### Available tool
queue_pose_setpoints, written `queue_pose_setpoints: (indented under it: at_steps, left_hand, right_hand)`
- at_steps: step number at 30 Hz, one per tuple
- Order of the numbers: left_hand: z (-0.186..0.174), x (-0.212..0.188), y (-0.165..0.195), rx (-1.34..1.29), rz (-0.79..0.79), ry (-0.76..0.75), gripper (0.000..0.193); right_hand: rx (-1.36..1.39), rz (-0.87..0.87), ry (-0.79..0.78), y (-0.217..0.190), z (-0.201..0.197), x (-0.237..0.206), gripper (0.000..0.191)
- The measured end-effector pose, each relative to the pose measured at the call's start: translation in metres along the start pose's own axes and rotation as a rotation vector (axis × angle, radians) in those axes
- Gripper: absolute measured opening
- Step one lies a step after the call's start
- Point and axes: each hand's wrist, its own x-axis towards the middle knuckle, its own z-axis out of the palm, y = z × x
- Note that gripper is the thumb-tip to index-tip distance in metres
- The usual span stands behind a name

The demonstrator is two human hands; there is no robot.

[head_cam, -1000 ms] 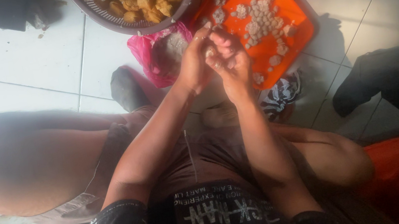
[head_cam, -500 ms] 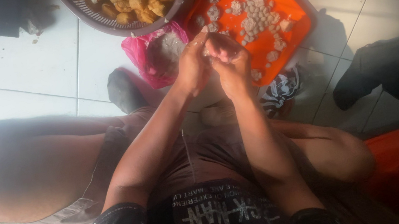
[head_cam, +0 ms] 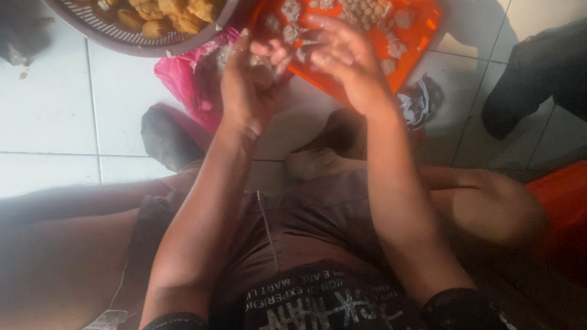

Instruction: The person sits on the floor and repeatedly takes a small piece of dough from an orange tray, flattens it in their palm, places a filling inside, and seals it into a ball. The finished stuffed dough balls are placed back onto the tray.

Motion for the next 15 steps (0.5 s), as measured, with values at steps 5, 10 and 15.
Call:
queue_pose_setpoints:
  at_steps: [5, 10, 15]
  left_hand:
    - [-0.009, 0.009, 0.006, -0.065, 0.076, 0.076, 0.032]
    - [-0.007, 0.014, 0.000, -0.018, -0.002, 0.132, 0.030]
    - [-0.006, 0.016, -0.006, -0.041, 0.028, 0.104, 0.031]
  right_hand:
    - [-0.180, 0.195, 0.522, 0.031, -0.077, 0.029, 0.020]
    - [-0.938, 0.030, 0.416, 0.060, -0.085, 0.030, 0.029]
    - [-0.910, -0.191, 0.203, 0.069, -0.062, 0.029, 0.057]
